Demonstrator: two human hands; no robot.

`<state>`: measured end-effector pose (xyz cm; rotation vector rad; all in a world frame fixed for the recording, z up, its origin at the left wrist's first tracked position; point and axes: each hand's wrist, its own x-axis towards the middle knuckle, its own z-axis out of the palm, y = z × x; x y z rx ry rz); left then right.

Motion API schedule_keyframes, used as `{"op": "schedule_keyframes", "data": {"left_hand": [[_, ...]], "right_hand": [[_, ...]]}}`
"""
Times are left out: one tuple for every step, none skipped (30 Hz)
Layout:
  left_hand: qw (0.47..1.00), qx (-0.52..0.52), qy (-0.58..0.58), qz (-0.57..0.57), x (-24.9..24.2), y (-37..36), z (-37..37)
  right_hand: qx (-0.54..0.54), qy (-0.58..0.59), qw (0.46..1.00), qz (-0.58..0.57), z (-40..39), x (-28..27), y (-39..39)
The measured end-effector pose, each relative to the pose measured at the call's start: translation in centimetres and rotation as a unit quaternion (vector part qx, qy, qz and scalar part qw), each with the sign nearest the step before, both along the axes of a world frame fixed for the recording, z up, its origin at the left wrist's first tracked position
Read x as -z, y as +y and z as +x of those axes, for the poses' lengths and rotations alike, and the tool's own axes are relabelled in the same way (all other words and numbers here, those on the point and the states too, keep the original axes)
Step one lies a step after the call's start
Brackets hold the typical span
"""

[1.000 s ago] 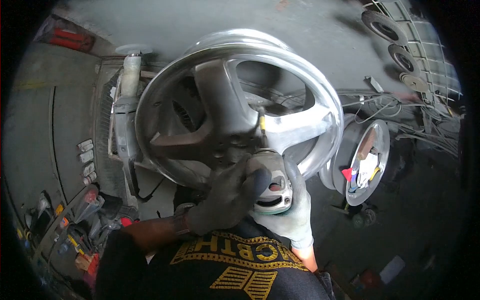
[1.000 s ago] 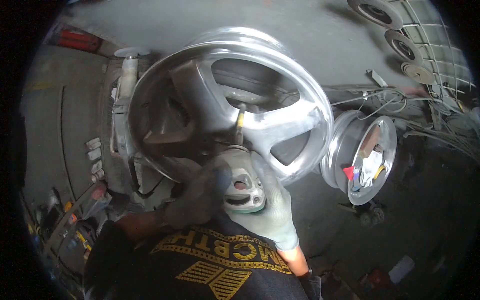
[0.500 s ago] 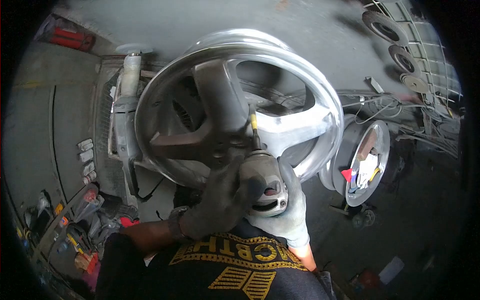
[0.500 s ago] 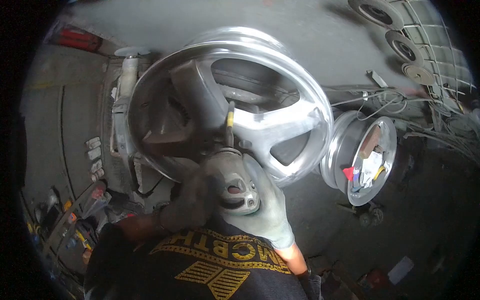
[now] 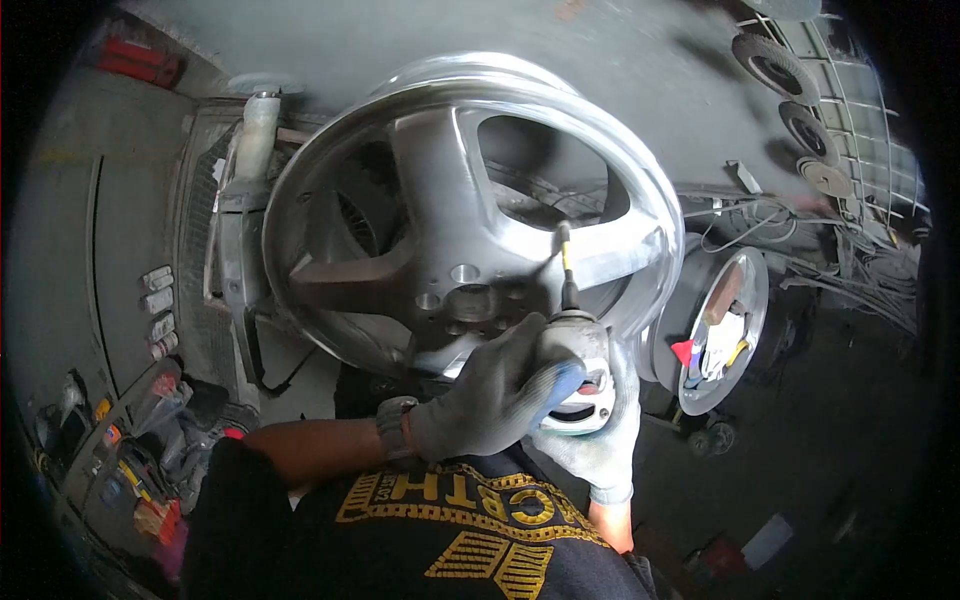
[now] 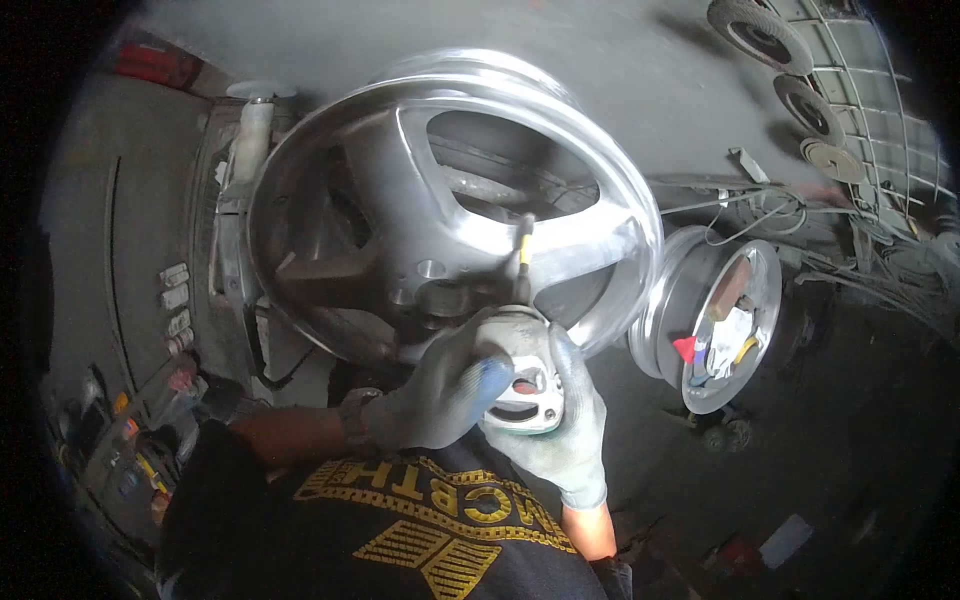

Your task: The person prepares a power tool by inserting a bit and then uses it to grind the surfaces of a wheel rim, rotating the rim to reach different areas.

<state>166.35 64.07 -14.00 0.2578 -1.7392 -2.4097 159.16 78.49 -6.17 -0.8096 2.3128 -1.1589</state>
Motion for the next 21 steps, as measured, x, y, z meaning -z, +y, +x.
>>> {"op": "schedule_keyframes", "data": {"left_hand": [[1.0, 0.012, -0.01, 0.017, -0.1, -0.2, 0.5], [1.0, 0.01, -0.011, 0.017, 0.3, -0.1, 1.1], [0.999, -0.009, -0.026, -0.04, 0.9, 0.2, 1.8], [0.994, -0.029, -0.041, -0.097, 0.7, -0.1, 2.0], [0.994, -0.031, -0.042, -0.097, 0.3, -0.6, 2.2], [0.992, -0.005, -0.079, -0.102, -0.4, -1.3, 2.5], [0.987, 0.02, -0.115, -0.107, -1.2, -2.0, 2.6], [0.987, 0.019, -0.115, -0.107, -1.3, -2.4, 2.7], [0.989, 0.023, -0.119, -0.081, -1.4, -2.7, 2.8], [0.99, 0.028, -0.123, -0.055, -1.5, -2.8, 2.8], [0.991, 0.027, -0.123, -0.055, -1.7, -2.9, 2.7], [0.993, 0.03, -0.097, -0.056, -1.8, -3.0, 2.5], [0.995, 0.033, -0.071, -0.057, -1.9, -3.0, 2.5], [0.995, 0.032, -0.071, -0.055, -1.3, -2.2, 2.4], [0.997, 0.005, -0.071, -0.036, -0.3, -0.9, 2.1], [0.997, -0.021, -0.071, -0.016, -0.2, -0.1, 1.5], [0.997, -0.022, -0.07, -0.013, -0.1, 0.3, 1.2], [0.998, -0.007, -0.059, 0.019, -0.1, 0.6, 0.8], [0.998, 0.007, -0.048, 0.05, -0.3, 0.7, 0.6], [0.997, 0.006, -0.049, 0.052, -0.5, 0.6, 0.7], [0.998, 0.016, -0.055, 0.035, -0.8, 0.4, 0.8]], "right_hand": [[0.0, -0.024, 1.0, -0.008, 0.1, 0.2, -0.1], [-0.002, -0.026, 1.0, -0.008, 0.2, 0.3, -0.3], [-0.014, -0.034, 0.999, -0.026, 0.3, 0.4, -0.6], [-0.027, -0.043, 0.998, -0.042, 0.3, 0.5, -1.0], [-0.031, -0.022, 0.999, -0.035, 0.4, 0.5, -1.4], [-0.033, -0.022, 0.999, -0.036, 0.4, 0.7, -1.4], [-0.036, -0.04, 0.997, -0.047, 0.5, 1.2, -1.3], [-0.038, -0.058, 0.996, -0.059, 0.5, 1.5, -1.2], [-0.056, -0.035, 0.996, -0.065, 0.4, 1.6, -1.5], [-0.057, -0.036, 0.996, -0.065, 0.5, 1.6, -1.4], [-0.056, -0.025, 0.996, -0.059, 0.6, 1.6, -1.4], [-0.056, -0.014, 0.997, -0.052, 0.6, 1.6, -1.3], [-0.057, -0.014, 0.997, -0.051, 0.5, 1.5, -1.3], [-0.052, -0.028, 0.996, -0.061, 0.4, 1.3, -1.2], [-0.047, -0.041, 0.996, -0.07, 0.2, 1.2, -1.0], [-0.048, -0.039, 0.996, -0.067, 0.1, 1.0, -0.6], [-0.04, -0.031, 0.997, -0.052, 0.0, 0.8, -0.1], [-0.033, -0.023, 0.999, -0.037, 0.0, 0.7, 0.4], [-0.011, -0.046, 0.999, -0.025, 0.0, 0.6, 0.8], [-0.013, -0.047, 0.999, -0.023, 0.0, 0.5, 0.9], [-0.012, -0.049, 0.999, -0.019, 0.0, 0.4, 1.0]]}}
